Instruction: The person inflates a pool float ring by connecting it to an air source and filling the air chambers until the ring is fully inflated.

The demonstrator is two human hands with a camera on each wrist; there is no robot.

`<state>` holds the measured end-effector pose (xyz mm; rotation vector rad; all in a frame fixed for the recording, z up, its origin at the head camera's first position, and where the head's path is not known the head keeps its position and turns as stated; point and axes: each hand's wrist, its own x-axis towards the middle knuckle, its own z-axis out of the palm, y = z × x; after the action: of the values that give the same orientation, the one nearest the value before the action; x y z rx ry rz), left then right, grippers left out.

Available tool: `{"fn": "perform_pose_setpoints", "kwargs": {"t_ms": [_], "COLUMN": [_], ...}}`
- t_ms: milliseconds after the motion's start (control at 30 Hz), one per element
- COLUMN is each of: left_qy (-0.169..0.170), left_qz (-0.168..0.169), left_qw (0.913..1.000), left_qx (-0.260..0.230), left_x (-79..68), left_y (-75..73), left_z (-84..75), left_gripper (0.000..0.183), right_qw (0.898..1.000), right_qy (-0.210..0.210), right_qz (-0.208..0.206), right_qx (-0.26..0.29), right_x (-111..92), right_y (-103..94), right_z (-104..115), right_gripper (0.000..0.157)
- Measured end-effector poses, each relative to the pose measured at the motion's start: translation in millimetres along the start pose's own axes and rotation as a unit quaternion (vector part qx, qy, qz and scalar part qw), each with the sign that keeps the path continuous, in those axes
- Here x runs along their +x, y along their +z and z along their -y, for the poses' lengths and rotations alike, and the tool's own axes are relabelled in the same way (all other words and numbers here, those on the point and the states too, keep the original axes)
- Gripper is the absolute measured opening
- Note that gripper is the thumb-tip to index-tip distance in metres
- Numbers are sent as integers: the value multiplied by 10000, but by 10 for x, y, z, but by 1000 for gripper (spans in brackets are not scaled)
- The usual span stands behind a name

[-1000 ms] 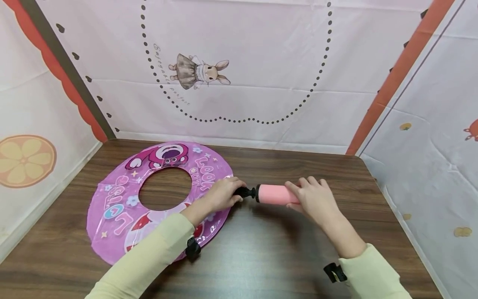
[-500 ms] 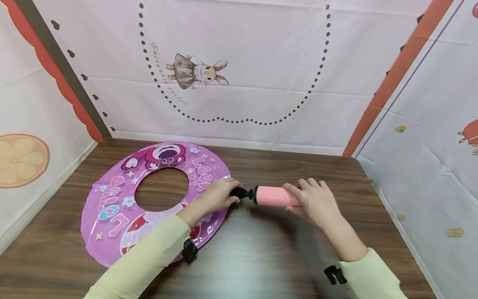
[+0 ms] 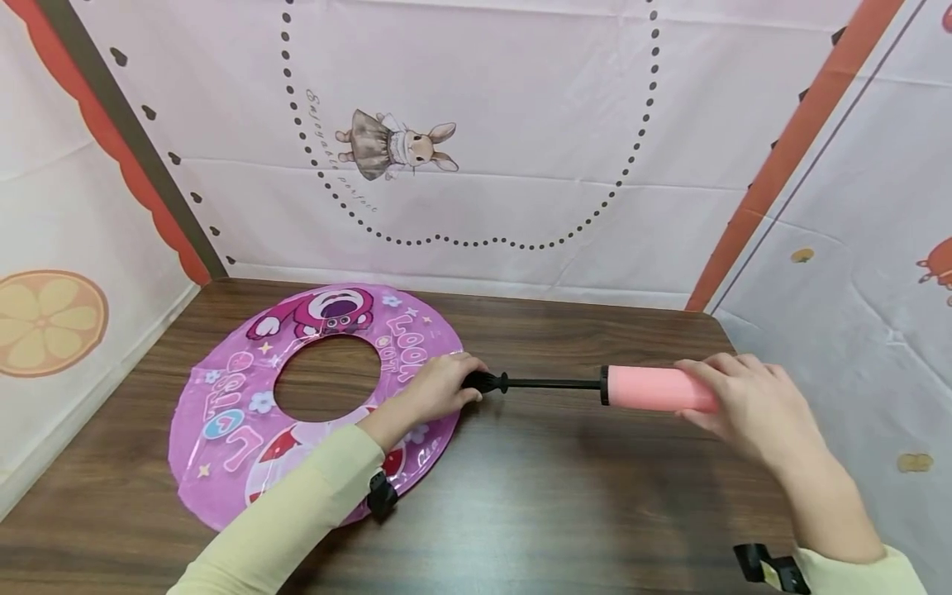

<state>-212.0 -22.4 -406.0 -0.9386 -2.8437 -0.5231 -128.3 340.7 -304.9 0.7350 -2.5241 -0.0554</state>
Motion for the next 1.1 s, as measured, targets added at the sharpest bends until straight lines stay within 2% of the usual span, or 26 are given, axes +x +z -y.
{"fn": "perform_pose_setpoints", "kwargs": {"t_ms": [67, 167, 267, 400, 600, 767, 967, 1100], "left_qy": [16, 116, 199, 174, 168, 67, 24, -84], "left_qz": [3, -13, -37, -91, -65, 73, 123, 157], "left_qw": [10000, 9997, 9992, 9995, 9996, 9999, 9999, 9997], "left_qx": [29, 194, 334, 238, 215, 76, -17, -157], "left_x": [5, 17, 23, 7, -18, -15, -5, 1], "left_y": [7, -1, -5, 5, -3, -16, -23, -36], "left_z": [-1, -8, -12, -7, 11, 27, 41, 45], "left_gripper": [39, 38, 38, 37, 37, 37, 38, 39], "right_qw": [9999, 9990, 9983, 9981, 9980, 9981, 9986, 9994], "right_qy": [-161, -435, -553, -570, -568, -572, -507, -235], "right_qz": [-48, -124, -134, -95, -14, -26, -136, -250], "right_qx": [17, -22, -120, -227, -282, -235, -29, 42], "right_x": [41, 189, 345, 496, 536, 468, 316, 173], "right_y": [68, 254, 433, 542, 630, 590, 409, 230], "right_z": [70, 287, 511, 711, 856, 778, 503, 256], "right_gripper": [69, 57, 60, 59, 60, 61, 57, 75]}}
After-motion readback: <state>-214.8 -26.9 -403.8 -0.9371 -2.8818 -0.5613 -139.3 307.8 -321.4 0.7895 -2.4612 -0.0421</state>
